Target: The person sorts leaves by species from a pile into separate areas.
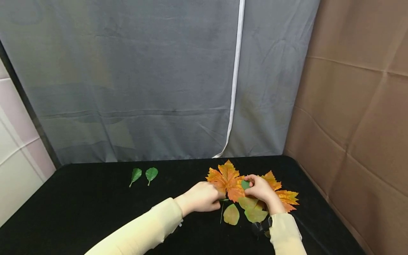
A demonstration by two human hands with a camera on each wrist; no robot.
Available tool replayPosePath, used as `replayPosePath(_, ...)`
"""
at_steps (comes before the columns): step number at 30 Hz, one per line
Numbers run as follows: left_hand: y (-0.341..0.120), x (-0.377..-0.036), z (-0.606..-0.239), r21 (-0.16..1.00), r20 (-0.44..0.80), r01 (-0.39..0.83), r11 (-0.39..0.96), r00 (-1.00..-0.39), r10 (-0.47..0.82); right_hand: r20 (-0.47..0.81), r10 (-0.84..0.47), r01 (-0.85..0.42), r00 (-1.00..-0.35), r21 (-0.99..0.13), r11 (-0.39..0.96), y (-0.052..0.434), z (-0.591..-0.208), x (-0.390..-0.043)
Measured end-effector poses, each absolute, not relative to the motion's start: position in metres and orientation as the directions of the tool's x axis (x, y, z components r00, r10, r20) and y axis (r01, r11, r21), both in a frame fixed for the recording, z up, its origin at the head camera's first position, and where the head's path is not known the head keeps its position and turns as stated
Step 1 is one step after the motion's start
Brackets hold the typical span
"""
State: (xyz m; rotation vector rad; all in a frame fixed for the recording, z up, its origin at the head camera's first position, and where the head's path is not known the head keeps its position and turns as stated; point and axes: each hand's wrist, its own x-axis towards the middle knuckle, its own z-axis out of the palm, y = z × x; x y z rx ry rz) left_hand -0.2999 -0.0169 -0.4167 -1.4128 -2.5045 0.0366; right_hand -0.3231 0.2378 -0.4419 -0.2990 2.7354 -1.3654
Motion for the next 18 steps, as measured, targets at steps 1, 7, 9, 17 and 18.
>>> replayPosePath(1, -0.016, -0.300, -0.416, -0.152, 0.213, 0.833, 0.532, -0.498, 0.841, 0.031, -0.190, -0.141, -0.981, -0.790, 0.597, 0.237, -0.442, -0.323)
replayPosePath(7, -0.020, -0.300, -0.416, -0.128, 0.235, 0.831, 0.542, -0.505, 0.830, 0.064, -0.048, -0.080, -0.997, -0.744, 0.663, 0.235, -0.445, -0.323)
replayPosePath(9, -0.022, -0.302, -0.415, -0.088, 0.247, 0.830, 0.551, -0.518, 0.819, 0.075, -0.019, -0.068, -0.997, -0.738, 0.671, 0.235, -0.447, -0.324)
replayPosePath(17, -0.029, -0.310, -0.411, 0.094, 0.286, 0.806, 0.585, -0.585, 0.759, 0.077, 0.017, -0.050, -0.997, -0.781, 0.623, 0.238, -0.448, -0.327)
replayPosePath(18, -0.030, -0.311, -0.411, 0.119, 0.290, 0.806, 0.580, -0.587, 0.756, 0.072, 0.018, -0.047, -0.997, -0.793, 0.607, 0.238, -0.449, -0.326)
